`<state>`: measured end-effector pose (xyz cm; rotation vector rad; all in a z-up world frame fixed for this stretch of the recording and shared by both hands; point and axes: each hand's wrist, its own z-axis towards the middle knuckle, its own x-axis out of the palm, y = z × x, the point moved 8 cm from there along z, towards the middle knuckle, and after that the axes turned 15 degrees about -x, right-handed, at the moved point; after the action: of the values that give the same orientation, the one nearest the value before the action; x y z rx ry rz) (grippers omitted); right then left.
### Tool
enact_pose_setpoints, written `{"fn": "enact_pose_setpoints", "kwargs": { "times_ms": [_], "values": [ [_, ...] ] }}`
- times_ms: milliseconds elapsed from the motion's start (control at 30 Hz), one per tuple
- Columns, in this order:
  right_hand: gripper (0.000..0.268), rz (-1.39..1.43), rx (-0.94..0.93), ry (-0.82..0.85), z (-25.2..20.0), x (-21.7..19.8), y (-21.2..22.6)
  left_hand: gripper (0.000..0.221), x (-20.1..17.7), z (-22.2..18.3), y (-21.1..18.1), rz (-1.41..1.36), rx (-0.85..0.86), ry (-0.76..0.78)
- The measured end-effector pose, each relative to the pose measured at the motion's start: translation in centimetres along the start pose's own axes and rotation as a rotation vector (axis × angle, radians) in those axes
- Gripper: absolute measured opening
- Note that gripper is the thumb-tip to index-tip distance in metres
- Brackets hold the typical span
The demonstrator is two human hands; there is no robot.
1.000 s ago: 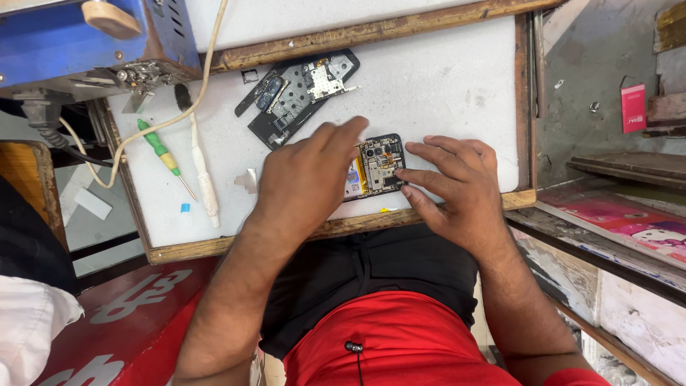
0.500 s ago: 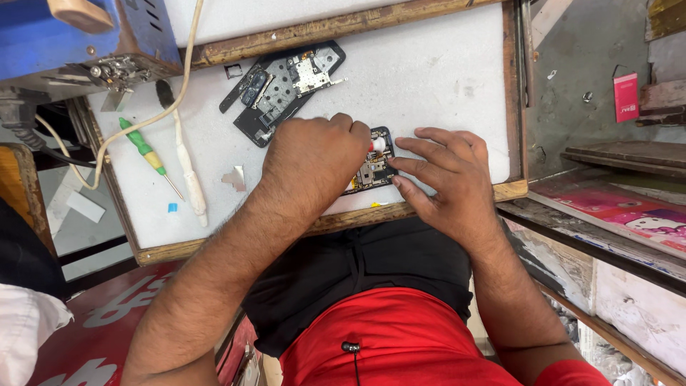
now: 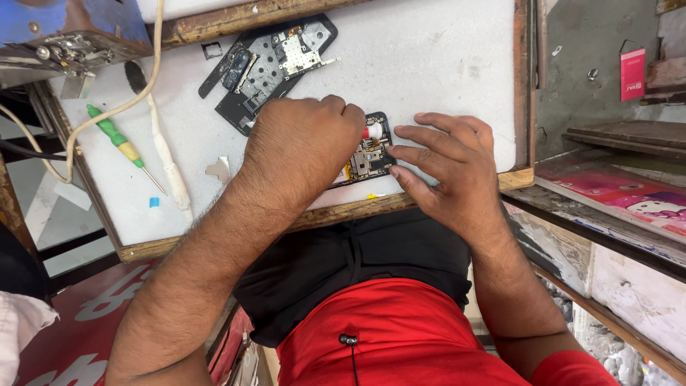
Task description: The person cleans the internal components of a disassembled smartphone using a toothbrush and liquid. They remove the battery, clean the motherboard and frame, and then reinsert the battery.
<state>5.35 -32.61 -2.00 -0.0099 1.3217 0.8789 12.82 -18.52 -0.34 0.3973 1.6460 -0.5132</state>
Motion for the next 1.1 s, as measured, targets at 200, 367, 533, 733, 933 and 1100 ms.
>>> {"fn": "enact_pose_setpoints", "kwargs": {
  "times_ms": [200,367,533,733,933,1100],
  "values": [
    [0.027,0.029,0.001,-0.004,0.0,0.1,-0.2,0.01,0.6,0.0,-0.7,0.07,0.022,-0.009],
    [0.027,0.021,0.0,0.004,-0.2,0.2,-0.4,0.01,0.4,-0.3,-0.3,0.068,0.016,-0.049],
    [0.039,0.04,-0.045,0.017,0.0,0.2,-0.3,0.034,-2.0,-2.3,2.4,-0.25,-0.142,-0.096],
    [0.066,0.005,-0.041,0.046,0.1,0.5,-0.3,0.056,-1.2,-4.0,2.8,-0.336,-0.284,0.087],
    [0.068,0.019,0.023,0.013,0.5,-0.2,0.0,0.026,-1.4,-4.0,4.2,-0.421,-0.375,0.124],
    [0.073,0.296,0.075,-0.153,0.3,-1.8,0.0,0.026,-1.8,-5.2,5.8,-0.795,-0.483,-0.005]
  ]
}}
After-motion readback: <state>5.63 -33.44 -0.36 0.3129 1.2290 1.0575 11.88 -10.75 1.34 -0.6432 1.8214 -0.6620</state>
